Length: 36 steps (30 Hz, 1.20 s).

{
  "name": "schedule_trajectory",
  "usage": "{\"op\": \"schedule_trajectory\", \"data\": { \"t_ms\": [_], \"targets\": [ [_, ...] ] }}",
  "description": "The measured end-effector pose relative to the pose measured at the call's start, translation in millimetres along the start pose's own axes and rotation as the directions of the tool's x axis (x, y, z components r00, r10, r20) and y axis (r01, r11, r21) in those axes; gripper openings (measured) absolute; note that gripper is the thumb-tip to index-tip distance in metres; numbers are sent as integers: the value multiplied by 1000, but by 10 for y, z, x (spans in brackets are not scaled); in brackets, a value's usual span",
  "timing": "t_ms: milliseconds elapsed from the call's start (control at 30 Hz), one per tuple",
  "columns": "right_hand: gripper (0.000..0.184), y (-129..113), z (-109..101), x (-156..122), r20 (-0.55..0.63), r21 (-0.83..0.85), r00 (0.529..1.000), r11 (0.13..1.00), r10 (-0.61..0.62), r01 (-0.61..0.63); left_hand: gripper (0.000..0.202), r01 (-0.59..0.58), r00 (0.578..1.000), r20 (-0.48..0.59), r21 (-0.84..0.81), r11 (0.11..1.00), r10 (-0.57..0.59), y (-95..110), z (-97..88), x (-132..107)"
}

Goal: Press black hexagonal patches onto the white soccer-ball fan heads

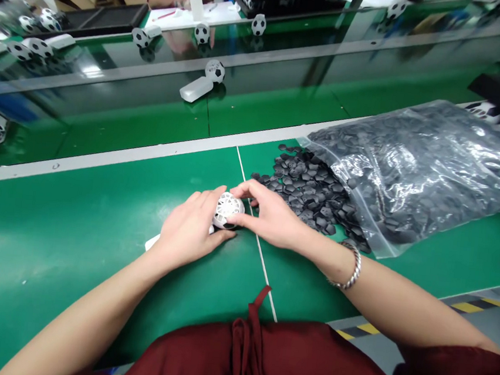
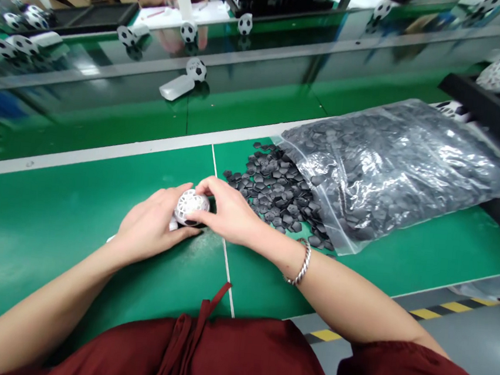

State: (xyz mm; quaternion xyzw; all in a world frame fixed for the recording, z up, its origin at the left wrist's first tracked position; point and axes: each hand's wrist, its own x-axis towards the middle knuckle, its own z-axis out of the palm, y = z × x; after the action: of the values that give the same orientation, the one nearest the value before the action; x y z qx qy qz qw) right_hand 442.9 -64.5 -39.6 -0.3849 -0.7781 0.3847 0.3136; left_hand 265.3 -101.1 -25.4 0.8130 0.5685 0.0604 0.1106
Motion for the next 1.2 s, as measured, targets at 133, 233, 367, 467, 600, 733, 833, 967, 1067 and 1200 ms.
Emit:
{"op": "schedule_trajectory", "data": {
  "t_ms": [133, 233, 367, 467, 600, 733, 833, 967, 1067, 1200],
  "targets": [
    [14, 25, -295, 70, -192, -118, 981, 993, -25, 2, 74, -36, 998, 51, 1, 999, 36, -72, 3, 49],
    [8, 60, -437, 68, -177, -330, 984, 940, 22, -80, 70, -15, 997, 72, -25, 1000, 17, -194, -21, 57],
    [9, 70, -423, 31, 51, -528, 981, 839, 189, -134, 71, 61, 998, 11, 28, 998, -61, -280, -38, 36],
    [6, 49, -358, 11, 114, -607, 961, 783, 252, -133, 72, 44, 999, 13, 41, 998, -44, -269, -42, 33],
    [8, 49, -316, -2, 136, -652, 958, 751, 252, -105, 64, -35, 999, 28, 67, 997, 33, -236, -62, 49],
    [4, 88, -307, -19, 163, -622, 969, 781, 185, -45, 62, -61, 998, 0, 48, 997, 62, -231, -73, 47],
    [6, 81, -291, -33, 192, -511, 978, 859, 83, 28, 60, -69, 997, -11, 30, 997, 70, -236, -68, 34],
    [5, 14, -267, -41, 181, -277, 983, 957, -32, 82, 60, -112, 994, -1, 2, 994, 112, -241, -69, 24],
    [9, -34, -255, -46, 175, -209, 978, 966, -118, 154, 62, -173, 985, 0, -24, 985, 173, -243, -67, 25],
    [9, -62, -228, -65, 174, -125, 972, 975, -160, 183, 63, -175, 984, -20, -28, 984, 174, -241, -53, 28]
  ]
}}
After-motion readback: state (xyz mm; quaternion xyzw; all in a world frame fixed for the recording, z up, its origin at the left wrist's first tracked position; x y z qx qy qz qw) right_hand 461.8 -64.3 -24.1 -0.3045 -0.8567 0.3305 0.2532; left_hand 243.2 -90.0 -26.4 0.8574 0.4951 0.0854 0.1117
